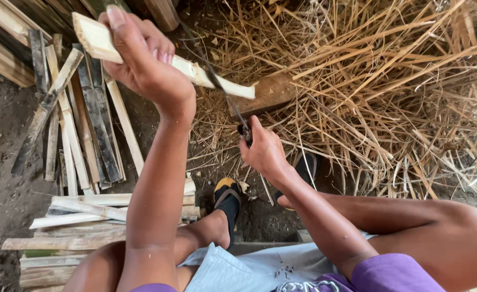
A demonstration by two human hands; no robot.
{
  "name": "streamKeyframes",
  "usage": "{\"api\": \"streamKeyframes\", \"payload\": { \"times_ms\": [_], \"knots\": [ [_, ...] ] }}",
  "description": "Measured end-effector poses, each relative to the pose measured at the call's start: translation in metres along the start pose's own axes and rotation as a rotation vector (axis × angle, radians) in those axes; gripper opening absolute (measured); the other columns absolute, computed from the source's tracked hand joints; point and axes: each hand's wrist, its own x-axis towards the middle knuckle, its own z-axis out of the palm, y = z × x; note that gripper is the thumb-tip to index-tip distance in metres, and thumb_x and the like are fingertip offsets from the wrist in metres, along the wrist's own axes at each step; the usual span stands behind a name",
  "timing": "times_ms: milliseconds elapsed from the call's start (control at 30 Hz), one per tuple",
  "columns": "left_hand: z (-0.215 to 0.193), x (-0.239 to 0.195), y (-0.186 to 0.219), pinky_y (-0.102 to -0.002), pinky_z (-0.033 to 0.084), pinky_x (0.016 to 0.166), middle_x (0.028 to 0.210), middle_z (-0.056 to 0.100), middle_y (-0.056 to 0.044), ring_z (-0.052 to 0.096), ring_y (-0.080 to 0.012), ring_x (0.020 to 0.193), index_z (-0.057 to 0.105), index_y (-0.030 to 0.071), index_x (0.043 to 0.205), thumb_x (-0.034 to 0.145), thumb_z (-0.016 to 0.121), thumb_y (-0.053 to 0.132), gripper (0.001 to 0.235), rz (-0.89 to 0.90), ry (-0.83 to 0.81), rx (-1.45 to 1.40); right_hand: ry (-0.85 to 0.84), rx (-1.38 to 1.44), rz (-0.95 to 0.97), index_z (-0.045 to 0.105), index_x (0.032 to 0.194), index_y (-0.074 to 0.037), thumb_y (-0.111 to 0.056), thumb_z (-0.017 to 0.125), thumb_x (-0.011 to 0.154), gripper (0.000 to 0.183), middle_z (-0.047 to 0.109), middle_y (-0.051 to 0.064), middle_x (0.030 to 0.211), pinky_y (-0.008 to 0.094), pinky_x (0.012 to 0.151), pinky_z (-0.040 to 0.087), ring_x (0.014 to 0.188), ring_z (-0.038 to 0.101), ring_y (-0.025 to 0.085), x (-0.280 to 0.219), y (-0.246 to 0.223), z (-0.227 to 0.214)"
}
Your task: The person sits on the ground and uses a machete to shave thin strips from bamboo pieces. They repeatedly hold a bamboo piece against a wooden block and scrape the blade along its length to remove the outer layer, then place the finished piece aside.
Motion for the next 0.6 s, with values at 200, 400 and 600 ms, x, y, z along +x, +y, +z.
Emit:
{"api": "streamKeyframes", "payload": {
  "times_ms": [200,400,600],
  "knots": [
    [-0.009,0.01,-0.008,-0.025,0.027,0.036,0.06,0.039,0.001,0.03,-0.0077,0.043,0.049,0.011,0.085,0.111,0.055,0.024,0.029,-0.003,0.023,0.013,-0.132,-0.02,0.23,0.052,0.113,-0.003,-0.018,0.06,0.096,0.025,0.069,0.02,0.07,0.05,0.058,0.055,0.059,0.071,0.036,0.013,0.021,0.001],
    [-0.002,0.006,-0.02,-0.026,0.028,0.037,0.063,0.041,-0.001,0.031,-0.0095,0.047,0.053,0.007,0.087,0.111,0.054,0.022,0.028,-0.04,0.038,0.037,-0.012,-0.086,-0.011,0.053,0.114,0.001,-0.018,0.064,0.094,0.03,0.069,0.017,0.073,0.042,0.052,0.053,0.058,0.069,0.03,0.02,0.076,0.037],
    [-0.005,0.018,-0.023,-0.026,0.028,0.038,0.064,0.041,0.0,0.034,-0.0087,0.046,0.058,0.005,0.088,0.11,0.051,0.023,0.029,-0.035,0.055,0.161,-0.061,-0.151,0.132,0.041,0.135,0.006,-0.017,0.07,0.088,0.06,0.067,0.017,0.072,0.042,0.047,0.052,0.057,0.067,0.03,0.069,0.118,0.048]
  ]
}}
